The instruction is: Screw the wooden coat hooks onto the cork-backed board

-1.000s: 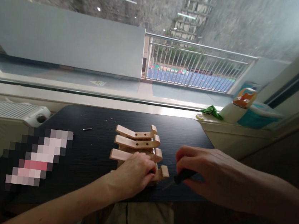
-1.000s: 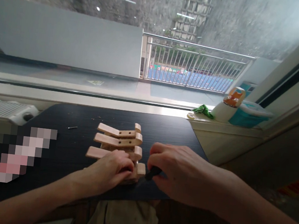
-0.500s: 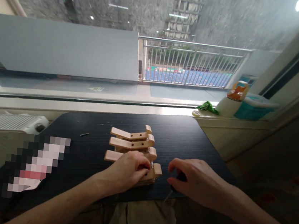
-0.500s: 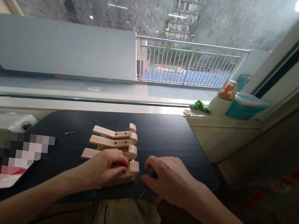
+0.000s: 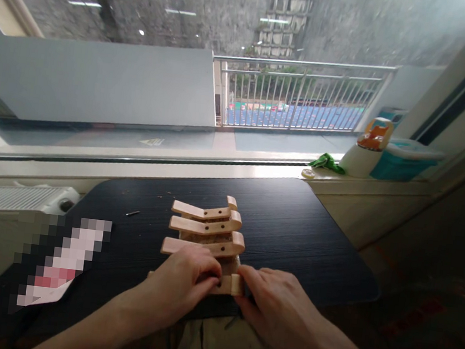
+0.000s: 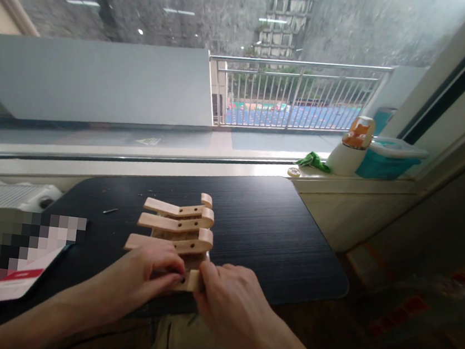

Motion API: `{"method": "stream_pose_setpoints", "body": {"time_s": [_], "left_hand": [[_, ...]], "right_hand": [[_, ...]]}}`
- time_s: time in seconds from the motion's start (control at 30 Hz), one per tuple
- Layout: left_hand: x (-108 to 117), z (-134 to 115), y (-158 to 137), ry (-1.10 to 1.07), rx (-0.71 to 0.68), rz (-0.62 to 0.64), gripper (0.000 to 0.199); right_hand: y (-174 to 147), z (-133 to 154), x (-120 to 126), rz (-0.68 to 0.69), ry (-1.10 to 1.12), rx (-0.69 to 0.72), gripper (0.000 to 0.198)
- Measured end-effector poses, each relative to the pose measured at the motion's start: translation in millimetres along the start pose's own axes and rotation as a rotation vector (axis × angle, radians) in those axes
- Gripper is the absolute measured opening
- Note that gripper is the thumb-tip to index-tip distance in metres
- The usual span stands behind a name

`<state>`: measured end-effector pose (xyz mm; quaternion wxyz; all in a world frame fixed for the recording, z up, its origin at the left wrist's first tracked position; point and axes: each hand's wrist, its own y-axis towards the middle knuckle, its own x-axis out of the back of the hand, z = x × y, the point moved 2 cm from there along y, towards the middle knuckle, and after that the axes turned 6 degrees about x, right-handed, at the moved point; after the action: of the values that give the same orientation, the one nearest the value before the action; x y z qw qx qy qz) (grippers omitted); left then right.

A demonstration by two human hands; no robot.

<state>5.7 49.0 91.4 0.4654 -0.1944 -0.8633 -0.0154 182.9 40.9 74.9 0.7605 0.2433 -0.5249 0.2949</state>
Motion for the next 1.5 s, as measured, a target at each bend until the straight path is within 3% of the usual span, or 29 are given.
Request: {"method": "stream_pose_setpoints", "body": {"time_s": [0.17,0.37,0.7,1.07,1.27,1.5], "left_hand": [[10,8,-20,0.030,-0.021,-0.104,0.013],[19,15,-26,0.084,-0.050,-0.207,0.010],[18,11,-28,0.060,-0.080,-0.196,0.015],[11,3,-6,0.084,-0.020,-0.119,0.014],[6,1,7,0.091,-0.022,-0.090,0.015],[-3,9,-12,0.096,-0.049,-0.109,0.017]], "right_hand": [[-13,1,-18,-0.142,-0.031,0.086,0.012],[-18,0,-15,-0.169,-0.019,0.135,0.015],[-17,-8,-7,-0.230,0.036,0.115,0.015],[-2,-29,-1,-0.117,0.084,-0.017,0.017],[11,-25,5,-0.073,0.058,-0.016,0.016],[2,-14,-5,-0.124,-0.025,0.030,0.007]]}}
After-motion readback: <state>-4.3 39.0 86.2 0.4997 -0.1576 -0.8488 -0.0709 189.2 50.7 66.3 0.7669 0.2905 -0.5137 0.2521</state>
